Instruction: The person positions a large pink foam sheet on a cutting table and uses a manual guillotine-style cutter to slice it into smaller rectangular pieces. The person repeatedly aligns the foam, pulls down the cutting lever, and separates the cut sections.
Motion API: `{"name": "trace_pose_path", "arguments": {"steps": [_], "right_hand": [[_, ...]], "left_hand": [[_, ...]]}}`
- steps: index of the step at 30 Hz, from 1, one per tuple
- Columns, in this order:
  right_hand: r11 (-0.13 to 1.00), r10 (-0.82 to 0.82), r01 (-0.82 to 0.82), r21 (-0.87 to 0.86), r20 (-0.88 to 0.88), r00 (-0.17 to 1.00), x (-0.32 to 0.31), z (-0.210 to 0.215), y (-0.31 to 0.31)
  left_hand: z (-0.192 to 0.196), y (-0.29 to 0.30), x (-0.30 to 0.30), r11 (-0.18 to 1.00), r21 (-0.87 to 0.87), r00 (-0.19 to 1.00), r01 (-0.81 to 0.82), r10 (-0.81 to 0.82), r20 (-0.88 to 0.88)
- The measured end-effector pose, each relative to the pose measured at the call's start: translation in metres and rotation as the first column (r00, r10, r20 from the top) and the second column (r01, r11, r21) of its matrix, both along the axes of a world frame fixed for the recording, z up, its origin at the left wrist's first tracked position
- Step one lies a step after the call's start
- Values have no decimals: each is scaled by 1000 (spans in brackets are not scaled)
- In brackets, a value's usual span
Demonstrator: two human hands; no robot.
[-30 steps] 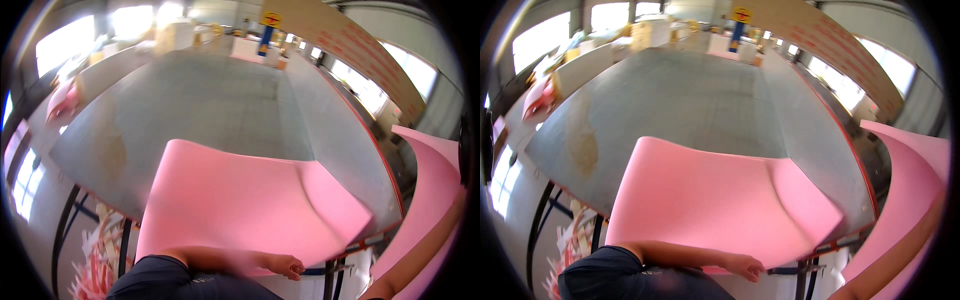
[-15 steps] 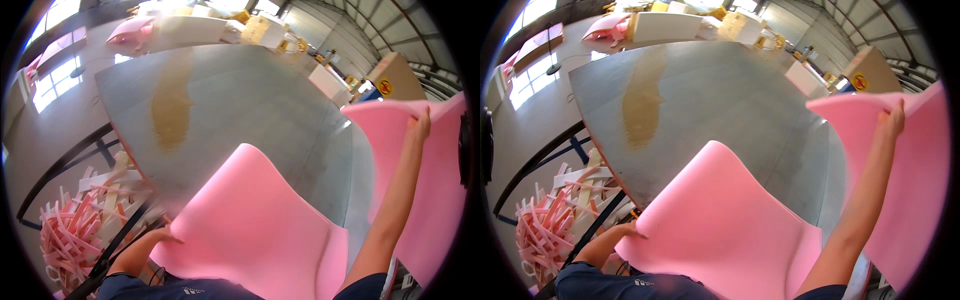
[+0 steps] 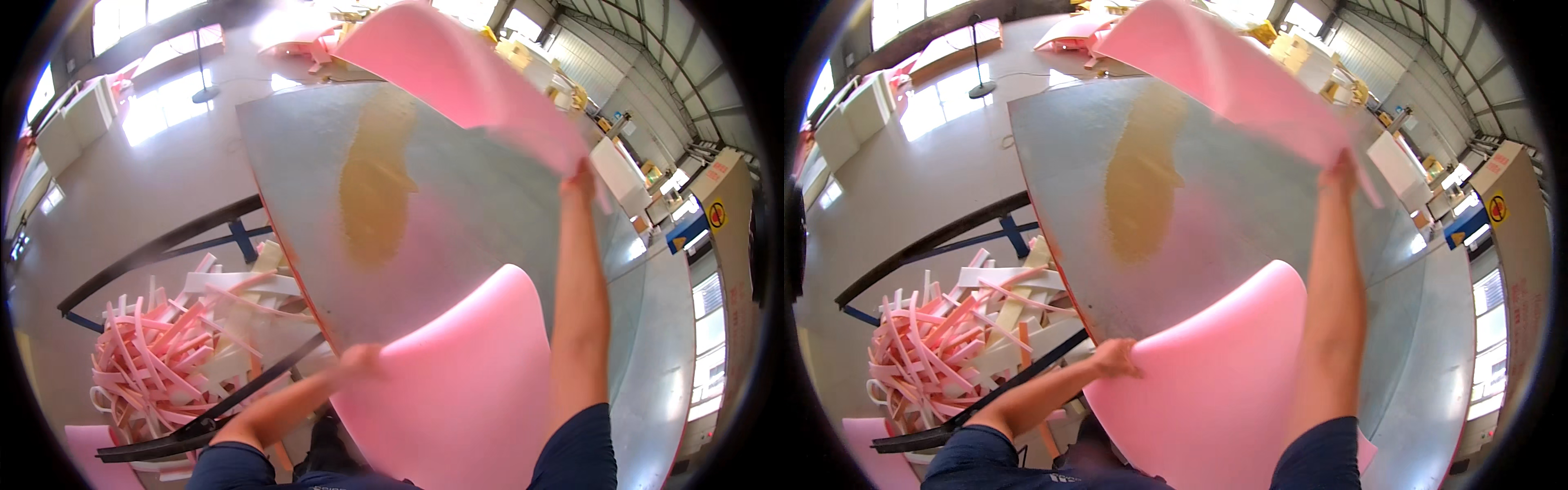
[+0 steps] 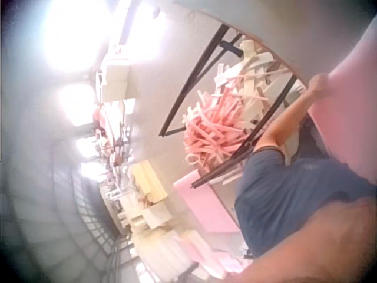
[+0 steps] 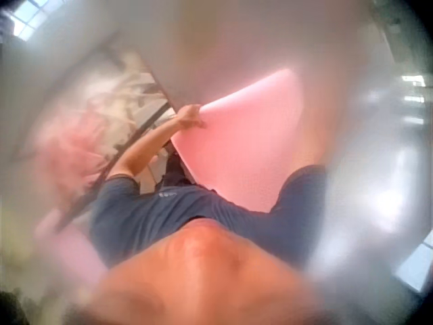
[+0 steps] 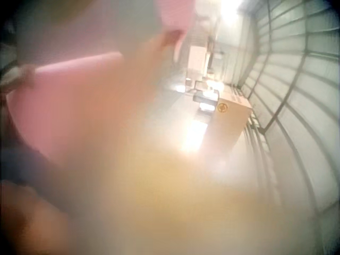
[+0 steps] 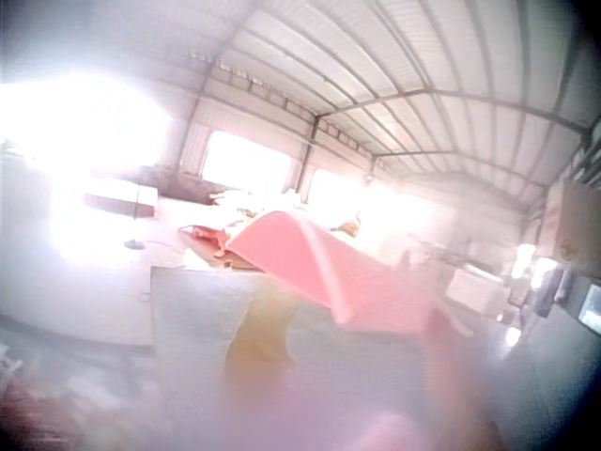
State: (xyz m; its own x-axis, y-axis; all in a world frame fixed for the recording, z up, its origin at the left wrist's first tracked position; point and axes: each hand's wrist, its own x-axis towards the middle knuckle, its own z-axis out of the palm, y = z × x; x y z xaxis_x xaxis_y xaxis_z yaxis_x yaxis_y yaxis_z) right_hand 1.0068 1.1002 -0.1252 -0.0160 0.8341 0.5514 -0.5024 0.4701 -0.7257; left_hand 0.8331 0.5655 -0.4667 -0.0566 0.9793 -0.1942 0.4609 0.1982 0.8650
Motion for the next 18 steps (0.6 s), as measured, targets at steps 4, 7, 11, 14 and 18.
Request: {"name": "trace_pose_path", "arguments": {"steps": [4, 7, 11, 14, 18], "right_hand": [[952, 217, -242, -188, -144, 965, -137, -151, -29], [896, 217, -178, -408, 49, 975, -141, -275, -25], [567, 60, 198, -800, 280, 958, -238, -293, -180], [409, 360, 106, -906, 267, 894, -217, -328, -187], [826, 363, 335, -452, 883, 298, -174, -362, -230]], "left_hand": [[23, -28, -4, 997, -79, 997, -17, 11, -75], [19, -33, 4, 994, -82, 995, 79, -83, -50], [25, -47, -18, 984, -181, 998, -5, -7, -63], [28, -43, -16, 980, -199, 997, 23, -36, -64], [19, -43, -20, 971, -240, 999, -13, 5, -34]]}}
